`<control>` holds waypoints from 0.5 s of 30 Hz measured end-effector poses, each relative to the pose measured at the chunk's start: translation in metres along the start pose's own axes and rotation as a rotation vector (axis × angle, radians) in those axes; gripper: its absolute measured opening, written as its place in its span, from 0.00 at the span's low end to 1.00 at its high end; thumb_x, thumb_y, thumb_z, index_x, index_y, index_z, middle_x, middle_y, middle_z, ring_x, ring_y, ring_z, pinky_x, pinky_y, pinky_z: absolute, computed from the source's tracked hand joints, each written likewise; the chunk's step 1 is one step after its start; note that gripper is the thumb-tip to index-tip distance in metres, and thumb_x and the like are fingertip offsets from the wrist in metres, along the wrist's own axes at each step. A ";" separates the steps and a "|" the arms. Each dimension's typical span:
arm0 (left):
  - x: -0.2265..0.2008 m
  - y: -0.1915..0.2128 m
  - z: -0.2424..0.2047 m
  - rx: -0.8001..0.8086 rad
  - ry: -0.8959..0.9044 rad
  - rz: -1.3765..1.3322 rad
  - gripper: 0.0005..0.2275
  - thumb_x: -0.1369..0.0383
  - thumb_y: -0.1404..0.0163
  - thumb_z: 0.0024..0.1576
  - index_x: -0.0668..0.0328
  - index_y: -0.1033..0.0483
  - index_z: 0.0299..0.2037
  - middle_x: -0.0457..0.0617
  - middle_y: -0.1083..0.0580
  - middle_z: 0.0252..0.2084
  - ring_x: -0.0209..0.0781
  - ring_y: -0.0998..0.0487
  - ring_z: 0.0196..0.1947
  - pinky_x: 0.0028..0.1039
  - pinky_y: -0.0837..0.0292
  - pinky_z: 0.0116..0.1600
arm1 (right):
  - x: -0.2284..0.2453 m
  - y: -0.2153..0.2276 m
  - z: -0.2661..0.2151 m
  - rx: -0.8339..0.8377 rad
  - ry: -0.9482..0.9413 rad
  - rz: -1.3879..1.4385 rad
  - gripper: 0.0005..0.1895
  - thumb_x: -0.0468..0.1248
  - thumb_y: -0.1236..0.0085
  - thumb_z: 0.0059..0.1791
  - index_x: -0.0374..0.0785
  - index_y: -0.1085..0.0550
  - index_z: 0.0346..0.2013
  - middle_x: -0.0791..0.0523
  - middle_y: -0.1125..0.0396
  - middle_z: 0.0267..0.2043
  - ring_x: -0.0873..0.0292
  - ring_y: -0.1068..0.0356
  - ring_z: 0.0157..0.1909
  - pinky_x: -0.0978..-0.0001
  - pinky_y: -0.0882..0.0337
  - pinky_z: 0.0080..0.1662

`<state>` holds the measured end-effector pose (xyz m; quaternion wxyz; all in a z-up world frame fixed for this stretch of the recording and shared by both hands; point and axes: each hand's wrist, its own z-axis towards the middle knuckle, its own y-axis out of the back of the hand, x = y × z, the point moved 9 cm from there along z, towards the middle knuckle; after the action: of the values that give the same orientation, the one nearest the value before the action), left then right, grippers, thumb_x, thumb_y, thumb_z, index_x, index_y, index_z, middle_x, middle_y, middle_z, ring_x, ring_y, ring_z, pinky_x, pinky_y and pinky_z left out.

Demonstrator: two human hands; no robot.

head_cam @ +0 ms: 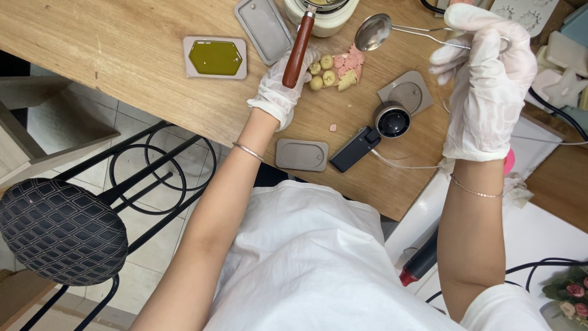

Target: Preparing and cleaning small wax flower decorations for candles.

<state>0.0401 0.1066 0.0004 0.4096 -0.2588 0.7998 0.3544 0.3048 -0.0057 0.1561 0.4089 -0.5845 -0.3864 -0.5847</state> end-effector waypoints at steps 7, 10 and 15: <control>0.011 -0.004 0.001 0.045 0.077 -0.057 0.13 0.68 0.55 0.68 0.49 0.27 0.61 0.50 0.22 0.50 0.47 0.18 0.44 0.31 0.25 0.53 | 0.018 -0.024 0.030 0.011 0.052 0.017 0.14 0.40 0.57 0.68 0.29 0.31 0.53 0.48 0.30 0.43 0.57 0.29 0.39 0.72 0.32 0.38; 0.021 0.003 0.004 -0.048 -0.037 -0.024 0.17 0.75 0.51 0.60 0.50 0.25 0.60 0.52 0.21 0.49 0.47 0.19 0.46 0.31 0.25 0.53 | 0.020 -0.038 0.043 0.094 0.156 -0.005 0.15 0.40 0.58 0.68 0.29 0.30 0.51 0.48 0.30 0.43 0.56 0.30 0.39 0.71 0.32 0.40; -0.005 0.003 -0.003 -0.080 -0.205 -0.018 0.18 0.77 0.44 0.56 0.54 0.24 0.57 0.54 0.23 0.55 0.49 0.22 0.52 0.32 0.29 0.57 | -0.003 -0.045 0.062 0.177 0.192 0.063 0.17 0.42 0.60 0.68 0.31 0.28 0.51 0.48 0.28 0.47 0.55 0.29 0.44 0.68 0.31 0.45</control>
<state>0.0390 0.1062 0.0068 0.4818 -0.2446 0.7367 0.4067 0.2858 0.0686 0.1550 0.5121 -0.4994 -0.3769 -0.5884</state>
